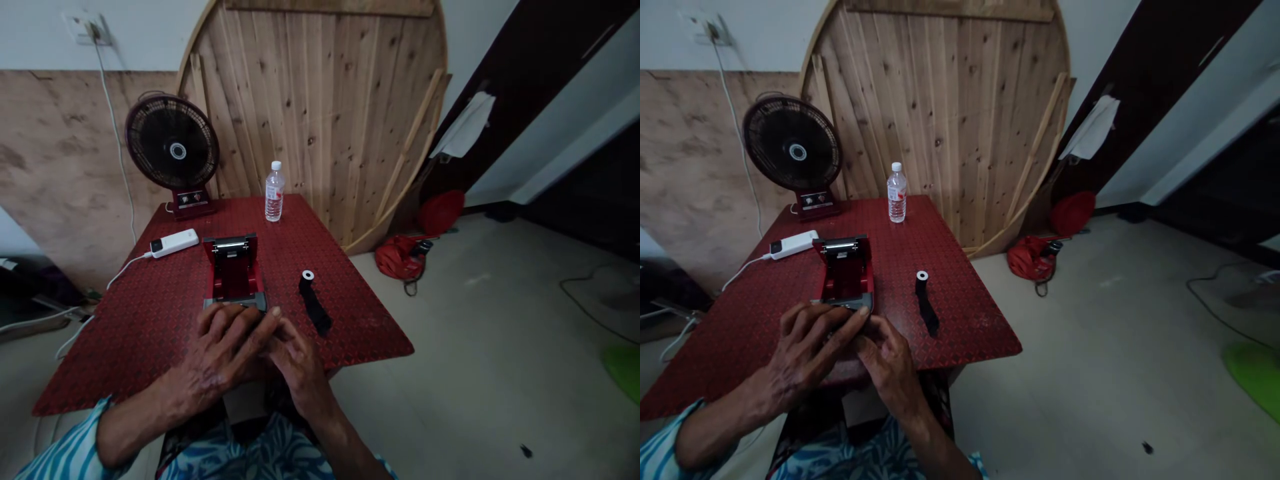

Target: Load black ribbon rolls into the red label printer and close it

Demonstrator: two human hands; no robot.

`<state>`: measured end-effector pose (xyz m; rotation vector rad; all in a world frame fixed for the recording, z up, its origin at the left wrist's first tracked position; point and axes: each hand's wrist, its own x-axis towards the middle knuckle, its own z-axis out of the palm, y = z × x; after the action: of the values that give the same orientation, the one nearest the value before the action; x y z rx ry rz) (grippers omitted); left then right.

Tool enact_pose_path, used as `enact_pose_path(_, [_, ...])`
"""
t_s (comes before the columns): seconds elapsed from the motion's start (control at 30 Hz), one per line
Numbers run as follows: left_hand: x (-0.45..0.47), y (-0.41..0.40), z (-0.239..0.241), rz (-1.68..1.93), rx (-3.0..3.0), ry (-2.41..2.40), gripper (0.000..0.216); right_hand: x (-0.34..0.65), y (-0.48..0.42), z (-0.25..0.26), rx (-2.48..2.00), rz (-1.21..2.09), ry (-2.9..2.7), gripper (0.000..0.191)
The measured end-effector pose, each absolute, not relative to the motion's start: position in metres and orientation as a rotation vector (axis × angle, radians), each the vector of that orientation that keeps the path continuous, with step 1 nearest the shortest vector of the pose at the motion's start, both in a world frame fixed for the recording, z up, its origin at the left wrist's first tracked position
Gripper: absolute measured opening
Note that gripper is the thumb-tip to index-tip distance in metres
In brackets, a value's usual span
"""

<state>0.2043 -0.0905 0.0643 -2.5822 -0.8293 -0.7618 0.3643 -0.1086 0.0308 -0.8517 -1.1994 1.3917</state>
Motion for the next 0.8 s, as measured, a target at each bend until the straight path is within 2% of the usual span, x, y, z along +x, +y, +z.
enact_pose_path(0.13, [0.191,-0.087,0.062,-0.934,-2.533,-0.891,0.047,0.365,-0.106,0.027,-0.855,1.355,-1.214,0.023])
enact_pose_path(0.23, [0.173,-0.083,0.061,-1.234,-2.595,-1.377,0.038,0.371,-0.101,0.019,-0.888,1.239,-1.212,0.026])
enact_pose_path(0.3, [0.165,-0.08,0.064,-1.34,-2.857,-1.764,0.033,0.374,-0.099,0.016,-0.918,1.139,-1.302,0.028])
enact_pose_path(0.43, [0.168,-0.076,0.073,-1.555,-3.272,-2.053,0.034,0.374,-0.095,0.021,-0.916,0.866,-1.649,0.033])
enact_pose_path(0.57, [0.178,-0.072,0.075,-1.719,-3.129,-2.258,0.026,0.373,-0.092,0.025,-0.864,0.684,-1.823,0.038])
enact_pose_path(0.67, [0.176,-0.059,0.073,-1.911,-2.885,-2.317,0.029,0.378,-0.087,0.017,-0.865,0.645,-1.782,0.045])
enact_pose_path(0.73, [0.173,-0.044,0.069,-2.062,-2.649,-2.252,0.036,0.383,-0.083,0.005,-0.921,0.624,-1.709,0.043])
enact_pose_path(0.8, [0.171,-0.026,0.064,-1.985,-2.584,-2.134,0.039,0.39,-0.079,-0.008,-1.002,0.593,-1.634,0.035])
